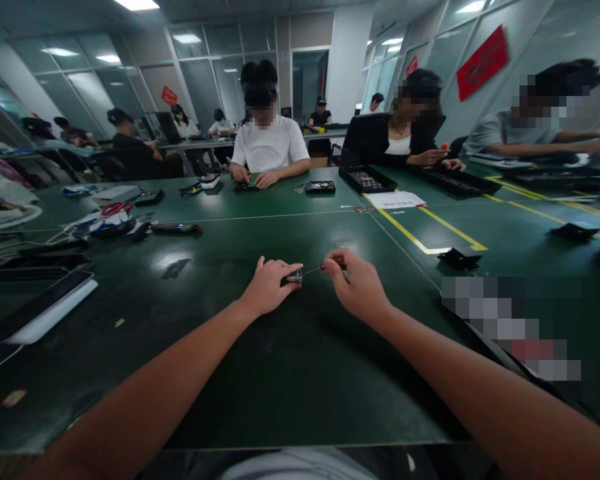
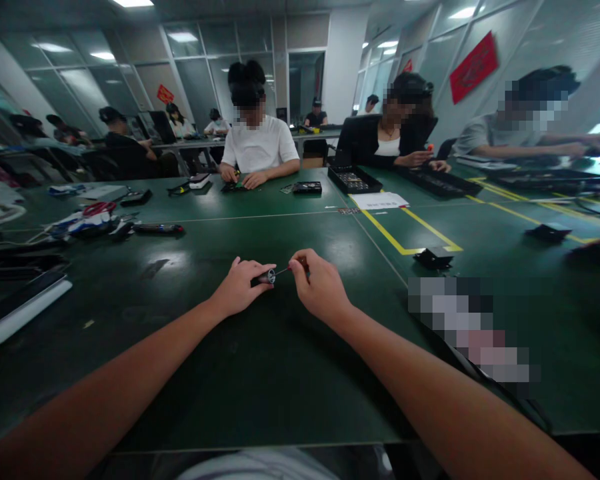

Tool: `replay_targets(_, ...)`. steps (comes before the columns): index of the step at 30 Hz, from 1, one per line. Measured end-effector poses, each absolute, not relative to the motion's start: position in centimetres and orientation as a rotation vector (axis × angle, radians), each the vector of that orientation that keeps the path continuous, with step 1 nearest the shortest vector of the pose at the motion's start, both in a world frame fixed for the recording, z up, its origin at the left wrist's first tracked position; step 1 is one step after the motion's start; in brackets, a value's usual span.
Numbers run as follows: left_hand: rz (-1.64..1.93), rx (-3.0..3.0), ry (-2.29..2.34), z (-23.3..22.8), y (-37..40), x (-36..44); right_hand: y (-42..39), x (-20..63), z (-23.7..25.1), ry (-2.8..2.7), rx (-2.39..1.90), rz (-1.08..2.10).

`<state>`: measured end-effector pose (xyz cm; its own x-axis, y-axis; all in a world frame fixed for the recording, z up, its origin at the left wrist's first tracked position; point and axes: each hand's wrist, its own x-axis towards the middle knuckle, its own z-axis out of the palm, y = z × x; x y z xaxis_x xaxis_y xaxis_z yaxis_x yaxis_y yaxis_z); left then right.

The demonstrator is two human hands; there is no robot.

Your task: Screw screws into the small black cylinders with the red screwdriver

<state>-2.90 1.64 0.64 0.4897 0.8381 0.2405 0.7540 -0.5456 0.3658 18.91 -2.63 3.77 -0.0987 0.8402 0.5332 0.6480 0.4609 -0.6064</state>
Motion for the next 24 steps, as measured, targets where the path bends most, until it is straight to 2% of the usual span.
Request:
replay_targets(13,0.606,2.475,1.412,0.7,1.7,-3.1,-2.1,19.2,3.5,-1.771,-1.310,0.210)
replay_targets(24,0.935,2.267,1.321,1.6,1.1,-3.4,-2.0,19.5,3.4,-1.732,-1.300,0.283)
